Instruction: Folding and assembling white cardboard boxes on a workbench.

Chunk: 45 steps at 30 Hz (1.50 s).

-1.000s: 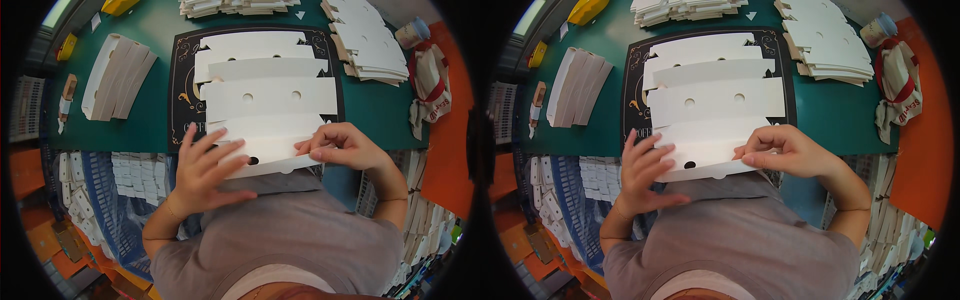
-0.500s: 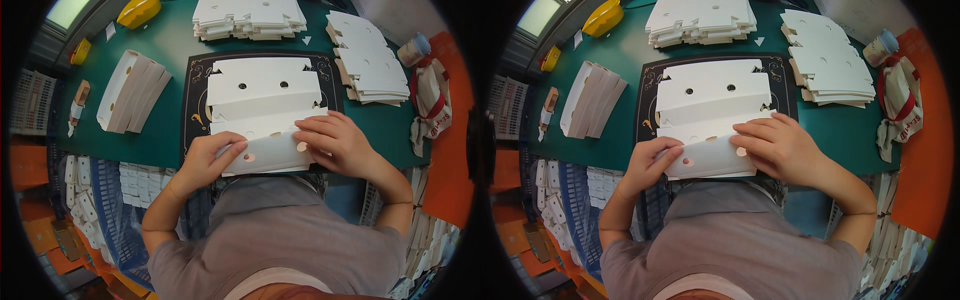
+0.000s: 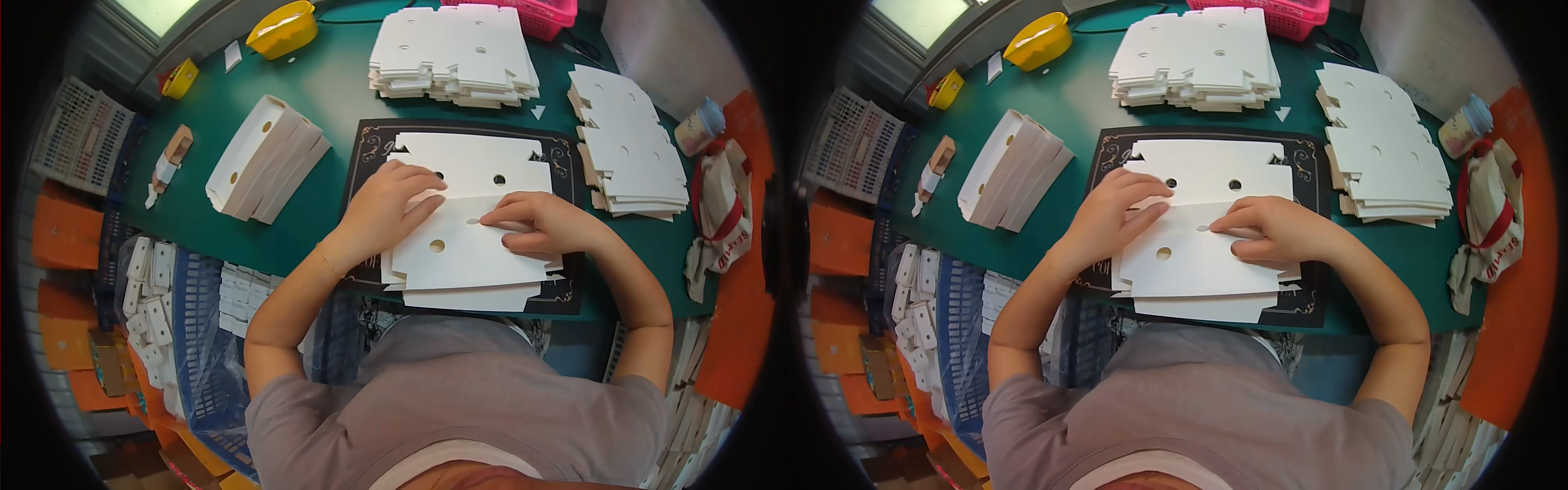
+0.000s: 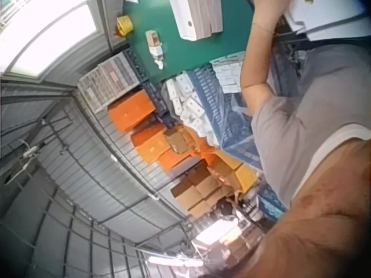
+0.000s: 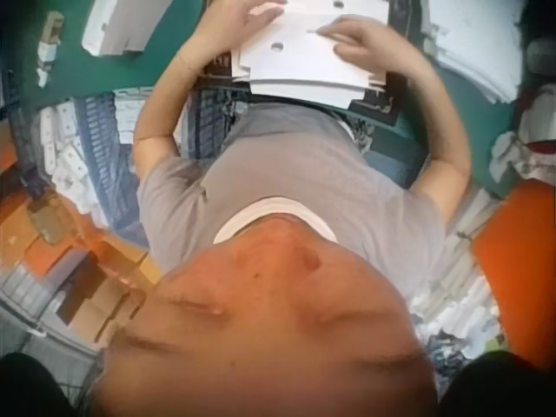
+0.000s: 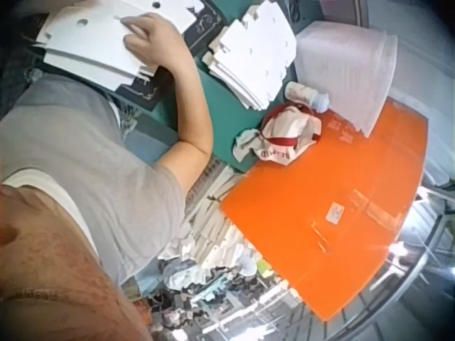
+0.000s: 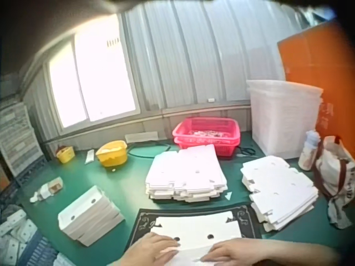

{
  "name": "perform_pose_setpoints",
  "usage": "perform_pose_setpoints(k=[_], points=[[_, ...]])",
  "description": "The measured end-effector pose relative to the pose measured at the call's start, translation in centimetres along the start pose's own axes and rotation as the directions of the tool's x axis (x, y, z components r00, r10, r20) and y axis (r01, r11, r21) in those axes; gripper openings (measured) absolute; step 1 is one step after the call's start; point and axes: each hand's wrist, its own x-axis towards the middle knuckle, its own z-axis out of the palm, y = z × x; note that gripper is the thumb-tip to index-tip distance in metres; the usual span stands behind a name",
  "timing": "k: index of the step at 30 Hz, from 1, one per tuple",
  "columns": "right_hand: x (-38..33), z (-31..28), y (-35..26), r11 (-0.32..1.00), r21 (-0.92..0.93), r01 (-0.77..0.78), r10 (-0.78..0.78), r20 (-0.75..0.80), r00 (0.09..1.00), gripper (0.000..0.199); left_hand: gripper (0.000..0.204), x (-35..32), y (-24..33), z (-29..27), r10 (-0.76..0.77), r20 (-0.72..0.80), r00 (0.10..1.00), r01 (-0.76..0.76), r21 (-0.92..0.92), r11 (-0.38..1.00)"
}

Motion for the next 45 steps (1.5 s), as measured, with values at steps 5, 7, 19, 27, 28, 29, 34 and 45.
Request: perform_pose_setpoints(k=[5,7,19,27,28,29,34,45], points=[[0.2,0.5,0.6,0.984,-0.16,0.077,-0.078,-0.001,0.997,0.042,0.03,2.0,-1.0,2.1,-0.027,0.166,0.986,0.018,0.058,0.998],[-0.1,0.9,0.5,0.98,-0.171,0.104,-0.112,-0.037,0.993,0.038,0.027,2.9,-0.4,2.0,-0.146,0.342,0.928,0.169,-0.038,0.985],[0.1,1.0,-0.6,0.952,-0.3,0.069,-0.142,-0.23,0.963,0.019,0.02,2.2,-1.2,1.5,-0.258,0.449,0.856,0.477,-0.488,0.731],[-0.9,0.2,-0.8,0.943,-0.32,0.095,-0.159,-0.181,0.971,0.019,0.017,1.9,-1.1,2.5,-0.31,0.431,0.847,0.511,-0.504,0.697],[-1.0,0.1,-0.8,0.952,-0.298,0.068,-0.121,-0.165,0.979,0.019,0.017,1.9,-1.1,2.5,-0.345,0.419,0.84,0.527,-0.479,0.702],[-1.1,0.1,-0.8,0.961,-0.275,0.039,-0.083,-0.149,0.985,0.018,0.017,2.0,-1.1,2.5,-0.377,0.406,0.832,0.542,-0.455,0.707],[-1.3,0.7,-0.8,0.952,-0.307,-0.007,-0.045,-0.161,0.986,0.016,0.015,1.6,-0.5,2.7,-0.176,0.302,0.937,0.306,-0.468,0.829],[-0.8,2.0,-1.6,0.9,-0.434,-0.047,-0.142,-0.393,0.908,0.02,0.018,1.7,-0.8,1.3,-0.252,0.39,0.886,0.433,-0.5,0.75]])
